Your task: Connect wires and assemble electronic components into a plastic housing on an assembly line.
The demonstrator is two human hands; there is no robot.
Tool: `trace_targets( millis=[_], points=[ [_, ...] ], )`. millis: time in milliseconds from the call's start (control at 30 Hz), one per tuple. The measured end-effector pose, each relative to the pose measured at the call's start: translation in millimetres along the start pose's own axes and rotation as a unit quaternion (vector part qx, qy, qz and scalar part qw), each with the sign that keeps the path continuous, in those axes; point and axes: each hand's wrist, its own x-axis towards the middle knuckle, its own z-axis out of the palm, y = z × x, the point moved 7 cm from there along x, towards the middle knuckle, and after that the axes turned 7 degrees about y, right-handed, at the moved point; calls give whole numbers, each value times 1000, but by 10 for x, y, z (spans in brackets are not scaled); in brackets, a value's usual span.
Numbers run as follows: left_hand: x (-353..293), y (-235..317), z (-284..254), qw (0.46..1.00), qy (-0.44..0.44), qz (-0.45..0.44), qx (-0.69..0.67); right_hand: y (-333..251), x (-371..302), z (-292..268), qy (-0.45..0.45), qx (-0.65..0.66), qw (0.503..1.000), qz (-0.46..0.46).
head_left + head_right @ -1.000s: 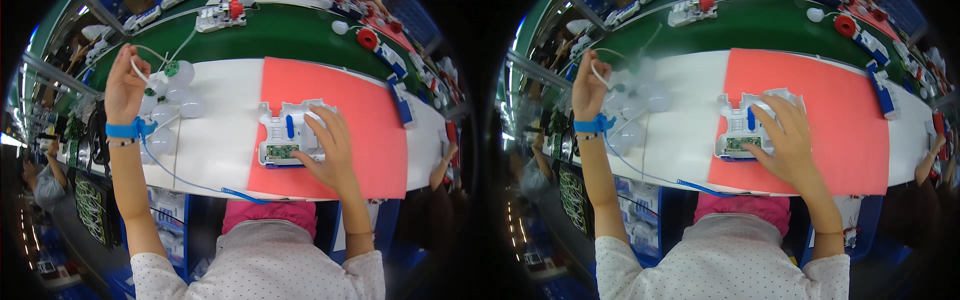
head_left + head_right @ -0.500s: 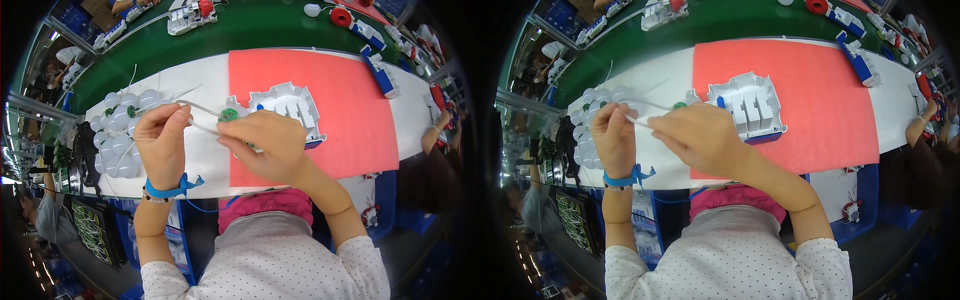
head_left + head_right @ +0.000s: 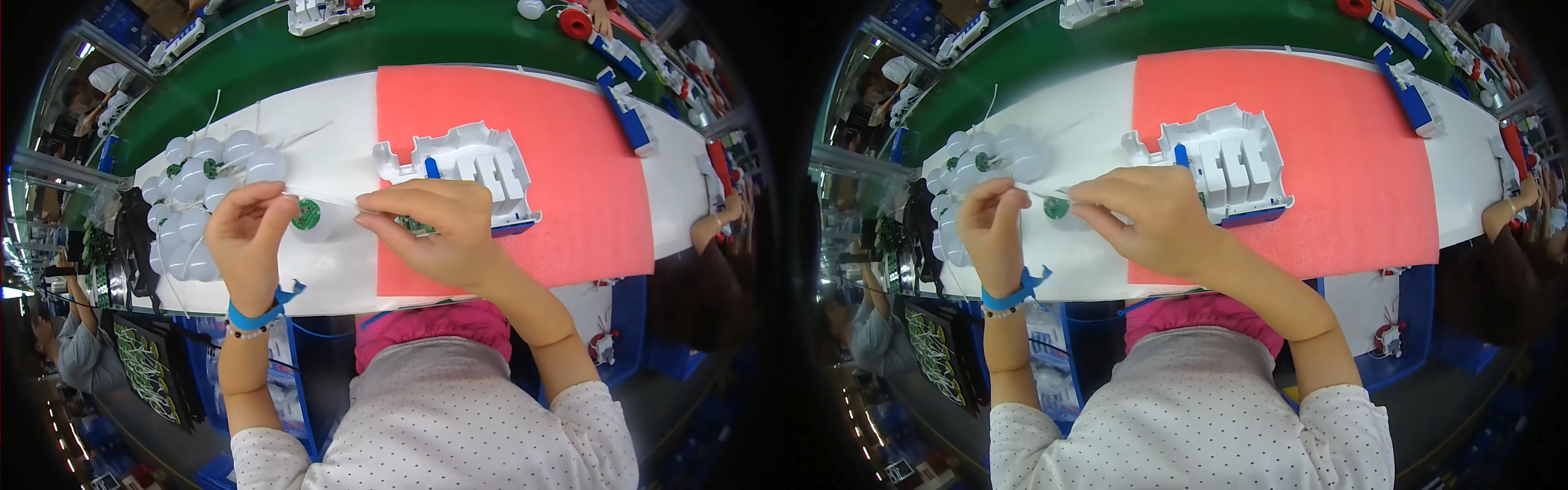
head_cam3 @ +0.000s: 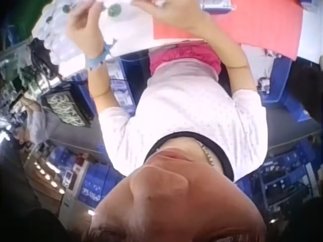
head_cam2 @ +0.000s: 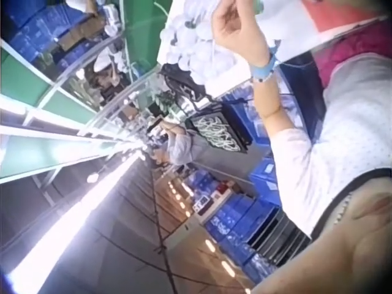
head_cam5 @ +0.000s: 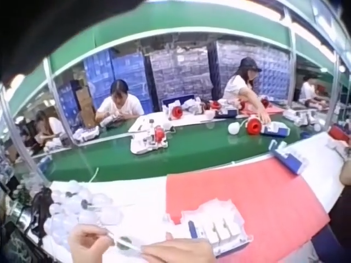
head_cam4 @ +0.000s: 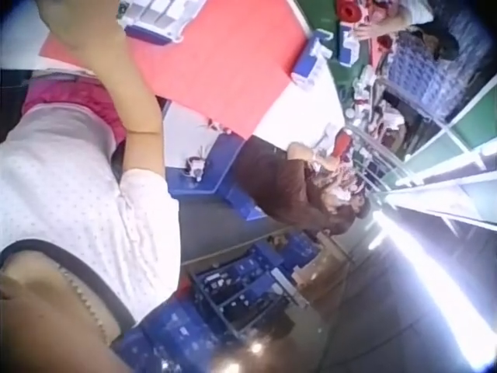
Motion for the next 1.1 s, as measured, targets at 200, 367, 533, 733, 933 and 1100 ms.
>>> trace_targets(
  millis=[200,367,533,733,933,1100],
  points=[
    [-216,733,297,873,-40,425,235,146,12,29,-74,38,995,61],
    [-147,589,674,885,-252,335,203,198,-9,-25,-100,67,985,122],
    [-138,594,697,890,-296,283,201,215,-80,-92,-119,140,966,184],
    [67,371,473,946,-280,87,139,221,33,-185,-64,260,930,252],
    [309,450,252,943,-315,-68,82,146,259,-14,-77,313,912,256],
    [370,101,228,856,-478,-196,-6,351,170,185,-94,358,857,359]
  ],
)
